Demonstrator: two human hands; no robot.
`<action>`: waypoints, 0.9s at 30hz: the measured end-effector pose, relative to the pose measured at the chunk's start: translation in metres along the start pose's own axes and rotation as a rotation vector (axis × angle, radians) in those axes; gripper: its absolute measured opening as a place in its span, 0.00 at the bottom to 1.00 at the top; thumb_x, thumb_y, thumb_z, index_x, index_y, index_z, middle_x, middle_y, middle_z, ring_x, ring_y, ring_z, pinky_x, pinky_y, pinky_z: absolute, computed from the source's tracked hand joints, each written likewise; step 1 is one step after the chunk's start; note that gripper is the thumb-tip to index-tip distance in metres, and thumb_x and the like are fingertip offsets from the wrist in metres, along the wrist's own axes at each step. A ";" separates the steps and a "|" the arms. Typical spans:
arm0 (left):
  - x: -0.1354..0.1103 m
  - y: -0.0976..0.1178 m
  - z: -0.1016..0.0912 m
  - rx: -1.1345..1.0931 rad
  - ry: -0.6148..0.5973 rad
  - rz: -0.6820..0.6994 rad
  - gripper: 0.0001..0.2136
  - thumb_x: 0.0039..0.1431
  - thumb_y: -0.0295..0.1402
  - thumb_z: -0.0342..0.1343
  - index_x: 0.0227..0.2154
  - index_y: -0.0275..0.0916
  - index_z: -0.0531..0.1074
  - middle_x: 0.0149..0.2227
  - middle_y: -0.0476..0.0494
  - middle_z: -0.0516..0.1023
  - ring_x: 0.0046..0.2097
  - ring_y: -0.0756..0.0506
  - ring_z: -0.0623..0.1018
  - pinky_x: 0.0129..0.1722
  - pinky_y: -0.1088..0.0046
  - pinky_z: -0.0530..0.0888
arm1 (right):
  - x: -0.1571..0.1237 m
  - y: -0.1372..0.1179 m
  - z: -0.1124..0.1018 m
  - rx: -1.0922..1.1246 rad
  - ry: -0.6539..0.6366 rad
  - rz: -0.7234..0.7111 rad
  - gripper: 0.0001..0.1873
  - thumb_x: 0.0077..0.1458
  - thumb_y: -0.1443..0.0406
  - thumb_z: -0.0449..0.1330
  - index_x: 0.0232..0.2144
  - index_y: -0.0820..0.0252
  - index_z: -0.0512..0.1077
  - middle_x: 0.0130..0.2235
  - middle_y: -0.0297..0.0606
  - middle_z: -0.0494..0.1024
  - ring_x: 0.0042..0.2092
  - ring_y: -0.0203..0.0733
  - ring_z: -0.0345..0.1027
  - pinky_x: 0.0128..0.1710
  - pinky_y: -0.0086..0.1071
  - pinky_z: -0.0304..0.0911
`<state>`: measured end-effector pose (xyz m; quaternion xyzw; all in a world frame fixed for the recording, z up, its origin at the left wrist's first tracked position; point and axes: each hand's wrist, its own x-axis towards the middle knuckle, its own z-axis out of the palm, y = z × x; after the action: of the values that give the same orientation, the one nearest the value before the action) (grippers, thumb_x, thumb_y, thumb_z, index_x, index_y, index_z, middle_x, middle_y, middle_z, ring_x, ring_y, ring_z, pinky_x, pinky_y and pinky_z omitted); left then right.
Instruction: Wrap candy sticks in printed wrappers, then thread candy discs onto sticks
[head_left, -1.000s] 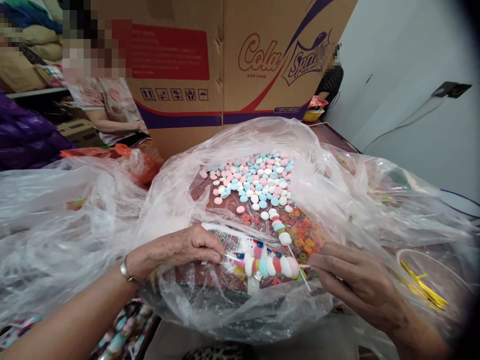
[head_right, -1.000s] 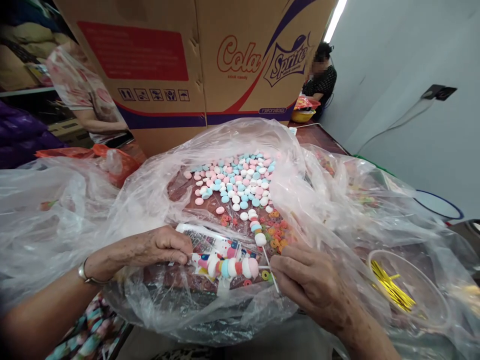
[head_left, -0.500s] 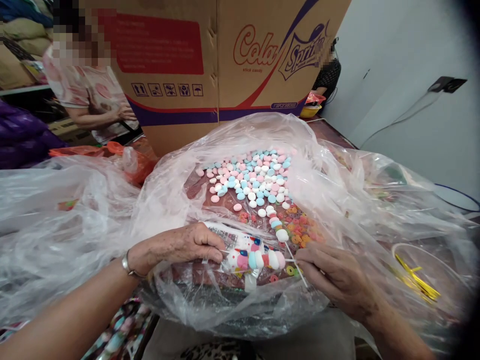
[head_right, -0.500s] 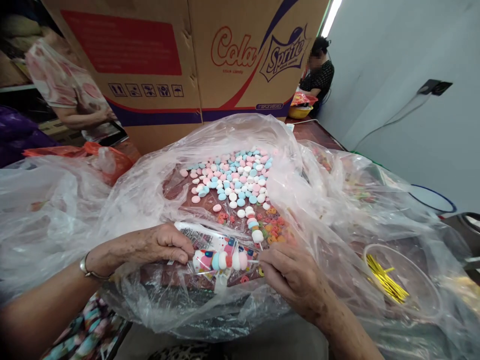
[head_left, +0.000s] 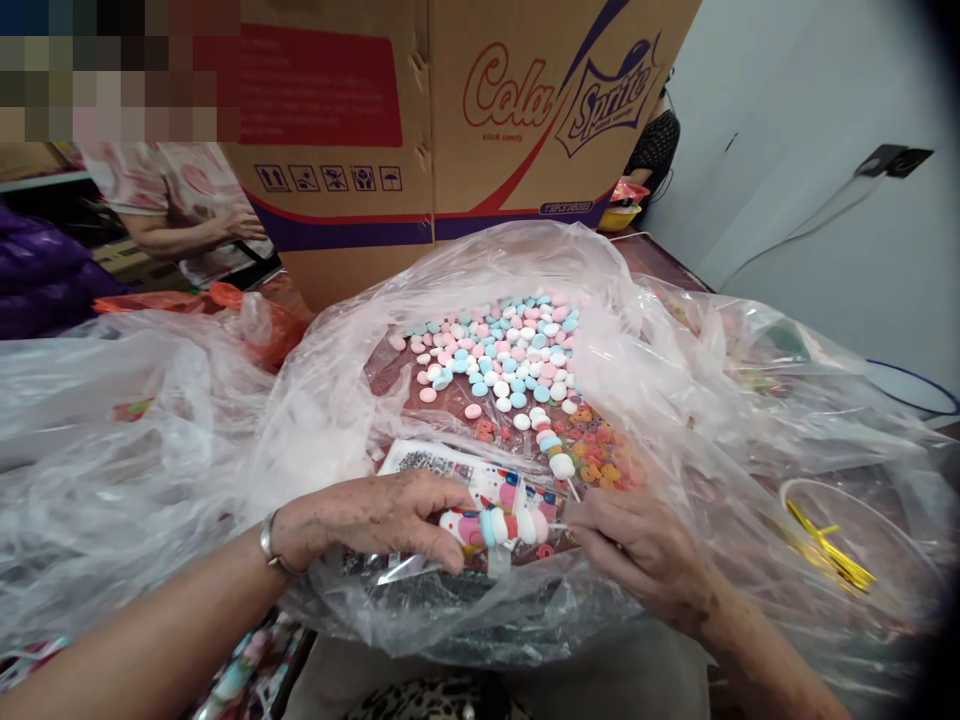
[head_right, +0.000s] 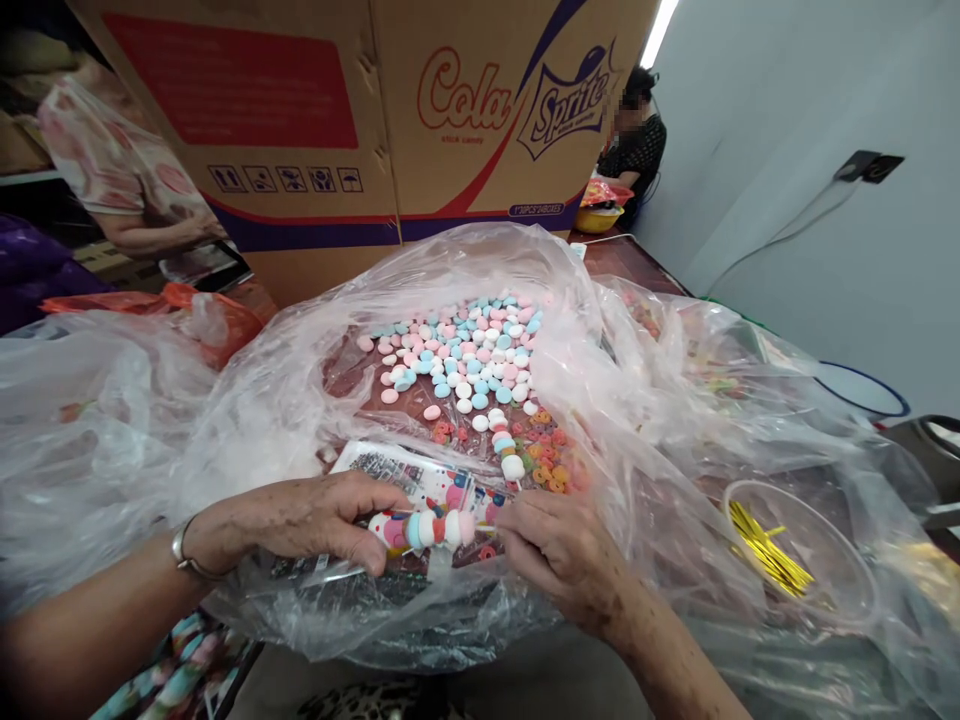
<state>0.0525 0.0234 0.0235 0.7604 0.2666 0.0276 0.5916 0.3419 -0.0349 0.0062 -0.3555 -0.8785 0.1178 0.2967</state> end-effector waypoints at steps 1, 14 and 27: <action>0.002 -0.002 0.002 0.007 -0.015 0.013 0.12 0.57 0.41 0.64 0.40 0.42 0.77 0.32 0.53 0.73 0.33 0.48 0.68 0.32 0.77 0.64 | 0.000 -0.001 0.002 0.021 -0.026 0.005 0.12 0.64 0.72 0.50 0.32 0.58 0.70 0.25 0.32 0.72 0.27 0.33 0.65 0.28 0.25 0.58; 0.013 -0.002 0.021 0.204 0.053 0.052 0.20 0.56 0.47 0.65 0.45 0.41 0.73 0.38 0.47 0.77 0.38 0.44 0.73 0.35 0.74 0.66 | -0.004 -0.009 0.027 0.082 -0.055 0.063 0.13 0.64 0.71 0.49 0.28 0.57 0.68 0.24 0.31 0.72 0.26 0.33 0.64 0.27 0.26 0.56; 0.013 0.023 0.038 0.519 0.298 0.235 0.23 0.60 0.40 0.62 0.56 0.41 0.66 0.38 0.43 0.78 0.36 0.41 0.76 0.35 0.70 0.69 | -0.005 -0.014 0.040 0.134 -0.017 0.143 0.12 0.62 0.71 0.49 0.28 0.58 0.69 0.26 0.31 0.74 0.26 0.33 0.66 0.28 0.25 0.58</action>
<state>0.0855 -0.0080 0.0295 0.8990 0.2587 0.1378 0.3253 0.3120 -0.0483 -0.0219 -0.3958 -0.8434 0.2002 0.3031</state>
